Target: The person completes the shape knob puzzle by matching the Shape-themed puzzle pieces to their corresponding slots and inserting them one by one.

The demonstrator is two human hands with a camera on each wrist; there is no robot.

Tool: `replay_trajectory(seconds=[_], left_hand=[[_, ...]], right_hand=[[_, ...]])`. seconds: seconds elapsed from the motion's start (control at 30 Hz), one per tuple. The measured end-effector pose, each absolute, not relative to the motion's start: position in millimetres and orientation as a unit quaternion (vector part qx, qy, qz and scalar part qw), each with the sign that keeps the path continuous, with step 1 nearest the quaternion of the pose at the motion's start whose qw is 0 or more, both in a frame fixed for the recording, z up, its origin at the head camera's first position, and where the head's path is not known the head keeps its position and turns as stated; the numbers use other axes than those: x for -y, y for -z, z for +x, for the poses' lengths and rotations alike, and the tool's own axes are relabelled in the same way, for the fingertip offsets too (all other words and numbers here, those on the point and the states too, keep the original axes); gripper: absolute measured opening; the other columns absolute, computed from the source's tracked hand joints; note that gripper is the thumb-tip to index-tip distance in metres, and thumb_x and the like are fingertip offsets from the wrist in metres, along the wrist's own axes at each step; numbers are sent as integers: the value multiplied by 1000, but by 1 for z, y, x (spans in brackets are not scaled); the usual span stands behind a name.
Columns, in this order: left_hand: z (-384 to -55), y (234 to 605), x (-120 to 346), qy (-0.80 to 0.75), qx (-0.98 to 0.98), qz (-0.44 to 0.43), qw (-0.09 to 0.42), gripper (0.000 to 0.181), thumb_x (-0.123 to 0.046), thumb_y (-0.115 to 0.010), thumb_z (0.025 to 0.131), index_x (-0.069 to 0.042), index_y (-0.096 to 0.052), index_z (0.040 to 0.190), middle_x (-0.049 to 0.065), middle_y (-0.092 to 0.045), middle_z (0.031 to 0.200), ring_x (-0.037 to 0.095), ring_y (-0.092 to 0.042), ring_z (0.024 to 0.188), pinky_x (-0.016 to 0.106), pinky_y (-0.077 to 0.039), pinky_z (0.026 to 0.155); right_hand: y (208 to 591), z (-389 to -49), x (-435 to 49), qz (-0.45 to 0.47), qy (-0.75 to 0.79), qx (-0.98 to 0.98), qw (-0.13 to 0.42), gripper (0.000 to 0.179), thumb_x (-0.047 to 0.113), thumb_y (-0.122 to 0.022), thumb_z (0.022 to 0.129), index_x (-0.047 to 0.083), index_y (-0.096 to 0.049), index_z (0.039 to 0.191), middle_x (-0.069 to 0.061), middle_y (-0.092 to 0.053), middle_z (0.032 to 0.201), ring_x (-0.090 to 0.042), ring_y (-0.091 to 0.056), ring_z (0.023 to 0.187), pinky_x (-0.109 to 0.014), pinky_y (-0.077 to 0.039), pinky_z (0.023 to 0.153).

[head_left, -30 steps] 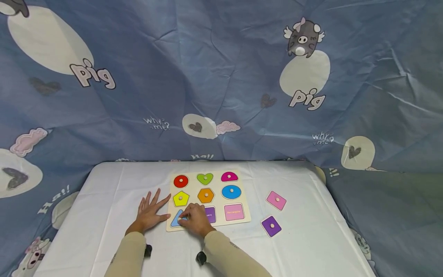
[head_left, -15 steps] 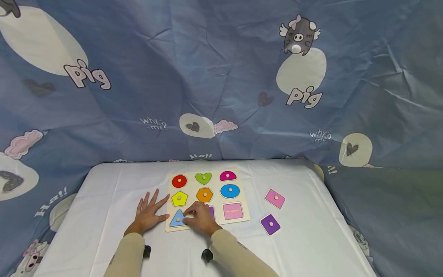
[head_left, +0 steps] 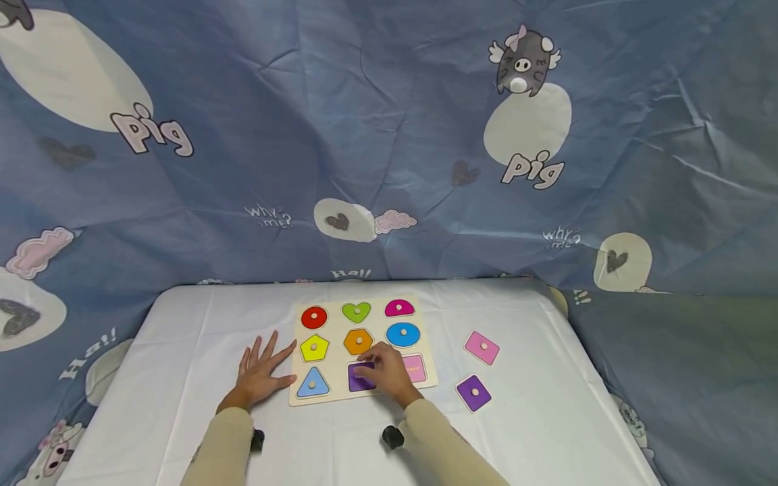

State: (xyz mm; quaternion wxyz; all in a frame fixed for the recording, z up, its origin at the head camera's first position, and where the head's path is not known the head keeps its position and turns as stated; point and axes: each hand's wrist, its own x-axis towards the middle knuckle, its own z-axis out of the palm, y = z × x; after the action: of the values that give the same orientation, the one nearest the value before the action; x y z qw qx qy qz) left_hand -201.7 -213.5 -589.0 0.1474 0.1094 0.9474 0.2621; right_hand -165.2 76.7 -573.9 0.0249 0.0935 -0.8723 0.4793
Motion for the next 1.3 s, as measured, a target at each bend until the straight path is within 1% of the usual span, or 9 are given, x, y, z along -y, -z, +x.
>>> replay_trajectory(seconds=[0.13, 0.37, 0.43, 0.57, 0.73, 0.97, 1.07, 1.2, 1.3], left_hand=[[-202, 588, 213, -263, -948, 107, 147, 76, -38, -69, 80, -15, -40, 146, 22, -4, 159, 45, 11, 144, 59, 14, 112], [-201, 587, 213, -263, -947, 105, 153, 76, -37, -69, 80, -15, -39, 147, 22, -3, 159, 45, 11, 143, 58, 15, 112], [-201, 587, 212, -264, -947, 105, 151, 76, -37, -69, 80, -14, -40, 146, 22, -4, 159, 45, 11, 144, 58, 15, 112], [-201, 586, 212, -261, -948, 105, 147, 76, -37, -69, 80, -14, -40, 146, 23, -4, 159, 45, 10, 143, 59, 14, 112], [-201, 586, 211, -251, -951, 106, 149, 77, -38, -68, 80, -14, -39, 147, 23, -4, 159, 46, 9, 143, 59, 15, 111], [-201, 586, 210, -250, -950, 104, 153, 76, -38, -68, 80, -13, -39, 147, 23, -3, 159, 46, 10, 143, 59, 16, 111], [-201, 586, 211, -253, -950, 103, 154, 77, -38, -68, 80, -13, -39, 147, 23, -3, 159, 46, 10, 143, 59, 15, 111], [-201, 587, 211, -253, -949, 104, 154, 77, -38, -68, 80, -14, -39, 147, 23, -3, 159, 46, 10, 143, 59, 16, 111], [-201, 588, 211, -252, -950, 105, 153, 76, -38, -68, 80, -14, -39, 147, 23, -3, 159, 46, 10, 143, 59, 15, 111]], right_hand=[[573, -163, -97, 81, -479, 873, 43, 14, 15, -79, 80, 7, -75, 90, -2, -62, 82, -15, -52, 73, -21, -45, 65], [576, -153, -136, 69, -523, 846, 79, 12, 7, -79, 79, 4, -74, 89, -8, -62, 85, -21, -57, 73, -20, -49, 64], [578, -149, -147, 67, -537, 835, 98, 13, 5, -79, 78, 3, -74, 89, -10, -62, 84, -25, -56, 71, -21, -47, 61], [581, -141, -169, 43, -544, 830, 119, 15, 4, -79, 76, 4, -74, 90, -12, -62, 83, -31, -53, 73, -24, -42, 62], [582, -133, -190, 13, -532, 835, 139, 16, 4, -81, 74, 6, -74, 89, -6, -64, 85, -23, -54, 75, -26, -44, 65], [586, -121, -214, -29, -525, 836, 157, 17, 3, -81, 73, 6, -75, 89, -5, -65, 86, -17, -51, 74, -20, -41, 63], [572, -111, -218, -48, -524, 837, 151, 17, -1, -79, 74, 1, -74, 91, -11, -65, 89, -25, -52, 74, -20, -42, 63], [572, -102, -230, -72, -518, 841, 141, 18, -2, -79, 74, 0, -74, 91, -10, -65, 89, -24, -54, 75, -21, -44, 66], [590, -98, -246, -79, -510, 844, 145, 17, 2, -81, 73, 5, -75, 90, -4, -65, 87, -13, -53, 77, -21, -45, 69]])
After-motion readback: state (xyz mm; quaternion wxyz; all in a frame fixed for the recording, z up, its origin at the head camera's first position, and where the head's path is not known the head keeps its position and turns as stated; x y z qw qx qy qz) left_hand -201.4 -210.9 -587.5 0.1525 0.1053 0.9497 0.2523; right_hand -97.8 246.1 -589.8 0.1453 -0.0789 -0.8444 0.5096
